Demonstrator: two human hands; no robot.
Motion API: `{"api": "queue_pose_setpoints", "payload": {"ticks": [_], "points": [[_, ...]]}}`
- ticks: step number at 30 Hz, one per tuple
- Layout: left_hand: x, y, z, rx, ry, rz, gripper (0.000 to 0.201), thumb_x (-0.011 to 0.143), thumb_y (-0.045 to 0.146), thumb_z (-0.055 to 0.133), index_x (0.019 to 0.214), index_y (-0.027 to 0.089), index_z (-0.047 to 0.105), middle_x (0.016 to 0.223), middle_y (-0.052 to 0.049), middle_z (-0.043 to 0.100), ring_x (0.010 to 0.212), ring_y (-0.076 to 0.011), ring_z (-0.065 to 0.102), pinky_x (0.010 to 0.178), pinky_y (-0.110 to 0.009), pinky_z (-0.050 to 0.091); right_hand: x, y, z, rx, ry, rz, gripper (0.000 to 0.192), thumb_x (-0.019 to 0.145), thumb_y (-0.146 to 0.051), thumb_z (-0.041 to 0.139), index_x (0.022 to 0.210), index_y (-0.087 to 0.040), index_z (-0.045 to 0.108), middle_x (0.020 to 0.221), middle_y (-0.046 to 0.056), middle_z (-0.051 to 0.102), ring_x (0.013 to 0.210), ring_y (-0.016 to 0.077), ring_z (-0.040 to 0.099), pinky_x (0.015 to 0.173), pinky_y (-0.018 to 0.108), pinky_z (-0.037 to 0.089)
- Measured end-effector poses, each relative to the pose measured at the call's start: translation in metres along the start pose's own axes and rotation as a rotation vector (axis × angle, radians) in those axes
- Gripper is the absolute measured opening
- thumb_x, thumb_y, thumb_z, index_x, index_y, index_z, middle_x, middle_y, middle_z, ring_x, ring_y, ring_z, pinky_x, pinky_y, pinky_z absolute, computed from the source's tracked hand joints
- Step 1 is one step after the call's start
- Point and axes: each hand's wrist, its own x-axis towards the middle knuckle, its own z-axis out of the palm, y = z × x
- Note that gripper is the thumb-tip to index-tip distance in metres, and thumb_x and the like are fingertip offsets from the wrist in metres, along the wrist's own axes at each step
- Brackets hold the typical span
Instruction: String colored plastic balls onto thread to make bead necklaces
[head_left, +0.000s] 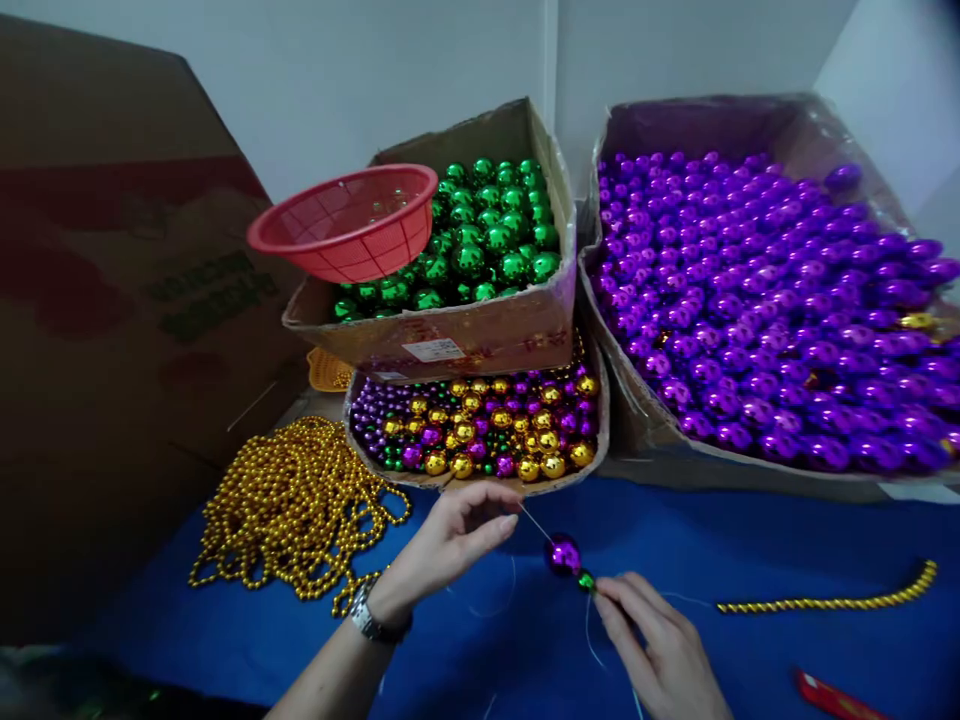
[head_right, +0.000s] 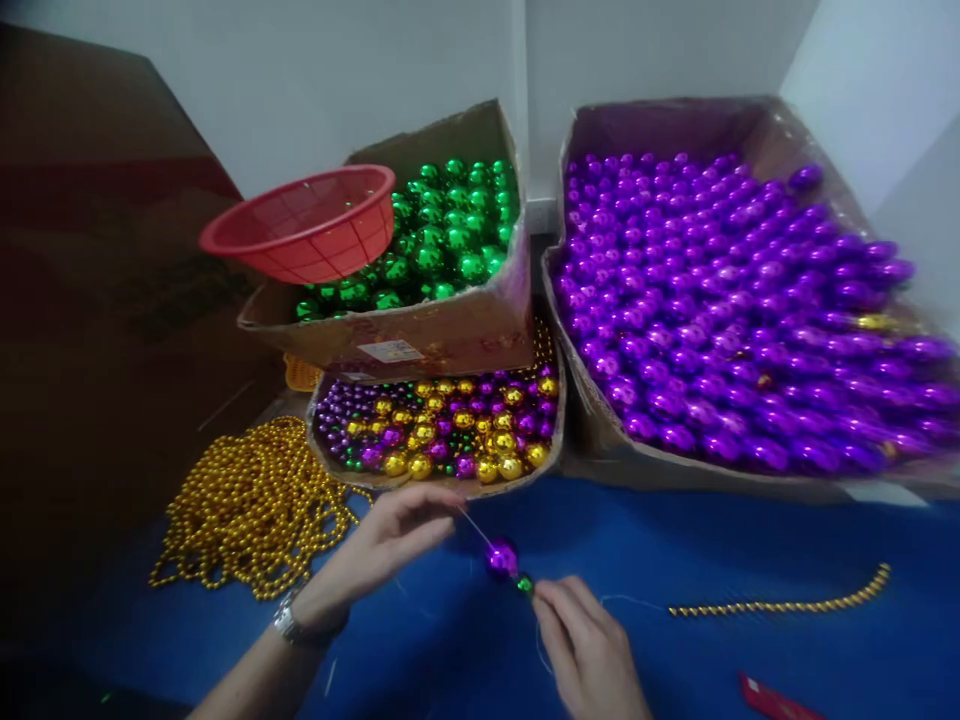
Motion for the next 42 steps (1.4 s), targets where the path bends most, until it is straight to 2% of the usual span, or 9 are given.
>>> {"api": "queue_pose_setpoints", "payload": {"ticks": [9, 14, 18, 21, 23, 27, 32, 38, 42], "points": [[0.000, -0.011, 0.012, -0.031, -0.040, -0.025, 0.030, 0.083, 0.036, 0.057, 0.106, 0.016, 0.061, 0.103, -0.009, 0.065, 0.093, -0.0206, 0.059, 0.083, -0.035, 0.048, 0.003, -0.002, 0.003, 0.005, -0.016, 0.036, 0.020, 0.095, -0.026, 0.039, 0.097, -0.022, 0.058, 0.081, 0.003, 0.060, 0.072, 0.0147, 0.061, 0.064, 0.022, 0.048], [0.000, -0.019, 0.040, -0.190, -0.148, -0.062, 0.057, 0.071, 0.030, 0.072, 0.122, 0.020, 0.050, 0.110, -0.008, 0.061, 0.096, -0.0197, 0.058, 0.083, -0.031, 0.047, 0.004, -0.006, 0.004, 0.020, -0.026, 0.026, 0.020, 0.095, -0.024, 0.038, 0.101, -0.023, 0.058, 0.084, 0.003, 0.059, 0.074, 0.0146, 0.060, 0.066, 0.023, 0.047], [0.008, -0.010, 0.034, -0.127, 0.005, -0.041, 0.044, 0.074, 0.032, 0.069, 0.113, 0.018, 0.054, 0.096, -0.006, 0.062, 0.081, -0.0159, 0.059, 0.072, -0.028, 0.049, 0.002, -0.003, 0.000, 0.009, -0.011, 0.013, 0.021, 0.096, -0.024, 0.037, 0.101, -0.023, 0.058, 0.084, 0.003, 0.059, 0.074, 0.0149, 0.061, 0.066, 0.023, 0.048], [0.023, 0.004, 0.005, 0.044, 0.257, 0.060, 0.042, 0.080, 0.037, 0.061, 0.116, 0.018, 0.051, 0.095, -0.007, 0.061, 0.081, -0.0172, 0.059, 0.071, -0.030, 0.050, 0.000, 0.003, -0.007, -0.014, 0.012, 0.039, 0.021, 0.096, -0.025, 0.037, 0.103, -0.023, 0.057, 0.085, 0.003, 0.060, 0.075, 0.0151, 0.061, 0.066, 0.022, 0.048], [0.037, 0.010, -0.012, 0.300, 0.345, 0.166, 0.043, 0.081, 0.038, 0.059, 0.119, 0.019, 0.050, 0.098, -0.007, 0.061, 0.087, -0.0199, 0.059, 0.077, -0.035, 0.050, 0.000, 0.006, -0.011, -0.032, 0.024, 0.059, 0.021, 0.096, -0.025, 0.037, 0.102, -0.023, 0.057, 0.084, 0.003, 0.059, 0.074, 0.0152, 0.061, 0.064, 0.022, 0.047], [0.067, 0.008, -0.013, 0.881, 0.297, 0.367, 0.049, 0.081, 0.035, 0.058, 0.127, 0.022, 0.048, 0.125, -0.011, 0.051, 0.113, -0.0279, 0.046, 0.095, -0.043, 0.040, 0.000, 0.007, -0.014, -0.036, 0.038, 0.083, 0.020, 0.096, -0.026, 0.038, 0.102, -0.024, 0.056, 0.083, 0.002, 0.058, 0.072, 0.0148, 0.059, 0.063, 0.022, 0.046], [0.098, -0.002, 0.016, 1.130, 0.163, 0.424, 0.044, 0.084, 0.031, 0.053, 0.127, 0.021, 0.049, 0.118, -0.011, 0.055, 0.106, -0.0289, 0.047, 0.091, -0.044, 0.041, 0.000, 0.006, -0.016, -0.044, 0.061, 0.092, 0.018, 0.096, -0.026, 0.038, 0.102, -0.024, 0.056, 0.082, 0.002, 0.057, 0.072, 0.0145, 0.058, 0.064, 0.022, 0.046], [0.098, -0.002, 0.019, 1.007, 0.162, 0.429, 0.029, 0.086, 0.024, 0.050, 0.114, 0.019, 0.056, 0.108, -0.011, 0.057, 0.100, -0.0250, 0.051, 0.088, -0.040, 0.043, 0.000, 0.007, -0.019, -0.044, 0.086, 0.110, 0.018, 0.096, -0.026, 0.039, 0.101, -0.023, 0.056, 0.083, 0.002, 0.057, 0.071, 0.0142, 0.058, 0.063, 0.022, 0.045], [0.076, 0.005, 0.013, 0.352, 0.145, 0.273, 0.034, 0.088, 0.034, 0.049, 0.118, 0.019, 0.052, 0.096, -0.006, 0.058, 0.084, -0.0174, 0.057, 0.076, -0.032, 0.050, 0.001, 0.006, -0.019, -0.024, 0.094, 0.118, 0.018, 0.095, -0.026, 0.040, 0.101, -0.023, 0.057, 0.083, 0.003, 0.057, 0.073, 0.0143, 0.058, 0.065, 0.022, 0.045]]}}
